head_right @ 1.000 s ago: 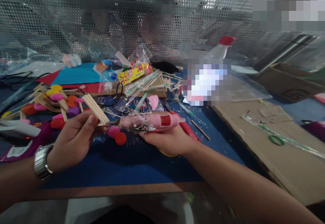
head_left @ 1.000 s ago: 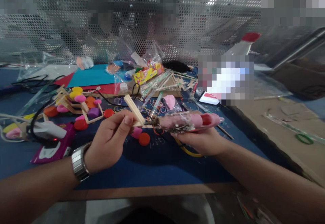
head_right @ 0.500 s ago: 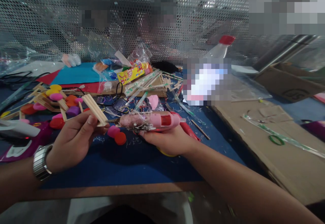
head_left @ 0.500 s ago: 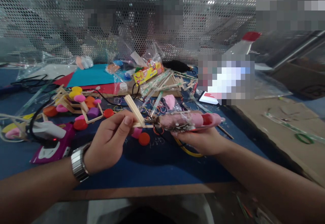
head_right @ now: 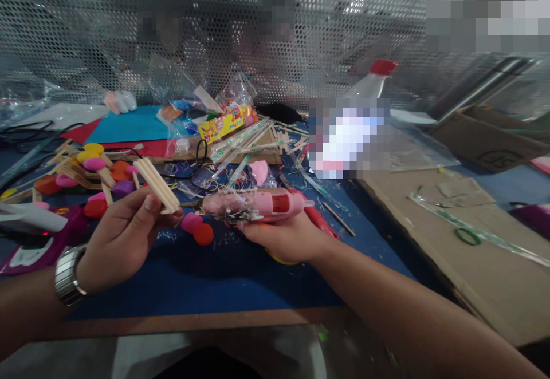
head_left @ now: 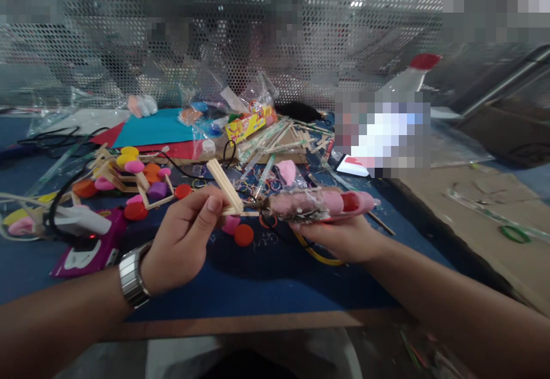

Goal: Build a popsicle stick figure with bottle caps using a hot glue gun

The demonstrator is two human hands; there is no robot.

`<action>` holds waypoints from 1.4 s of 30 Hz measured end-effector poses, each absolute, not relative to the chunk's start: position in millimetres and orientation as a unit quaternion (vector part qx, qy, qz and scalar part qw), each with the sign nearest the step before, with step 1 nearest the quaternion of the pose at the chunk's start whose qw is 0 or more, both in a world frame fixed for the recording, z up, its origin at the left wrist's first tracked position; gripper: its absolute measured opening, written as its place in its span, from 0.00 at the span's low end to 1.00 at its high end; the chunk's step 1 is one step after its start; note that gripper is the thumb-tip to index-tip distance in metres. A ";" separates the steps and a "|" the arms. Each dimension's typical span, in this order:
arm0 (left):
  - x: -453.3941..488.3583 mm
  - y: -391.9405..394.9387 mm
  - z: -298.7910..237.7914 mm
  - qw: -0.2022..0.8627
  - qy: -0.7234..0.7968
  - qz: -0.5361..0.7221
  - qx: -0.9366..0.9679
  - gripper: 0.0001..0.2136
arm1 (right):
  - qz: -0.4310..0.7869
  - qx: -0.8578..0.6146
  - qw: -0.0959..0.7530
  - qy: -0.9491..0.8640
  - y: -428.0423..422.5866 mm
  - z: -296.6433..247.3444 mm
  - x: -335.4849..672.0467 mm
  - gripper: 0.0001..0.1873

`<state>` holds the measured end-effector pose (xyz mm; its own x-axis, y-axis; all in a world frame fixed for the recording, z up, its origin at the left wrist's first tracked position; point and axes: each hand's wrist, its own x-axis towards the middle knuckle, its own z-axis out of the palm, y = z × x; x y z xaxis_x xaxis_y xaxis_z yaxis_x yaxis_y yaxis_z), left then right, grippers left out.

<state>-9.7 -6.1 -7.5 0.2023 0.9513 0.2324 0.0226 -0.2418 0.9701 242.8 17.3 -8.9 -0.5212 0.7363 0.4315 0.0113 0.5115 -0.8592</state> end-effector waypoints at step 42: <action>-9.9 -6.5 -3.2 0.463 0.397 0.459 0.646 0.19 | 0.421 -0.202 0.412 -0.782 17.3 -7.2 245.7 0.22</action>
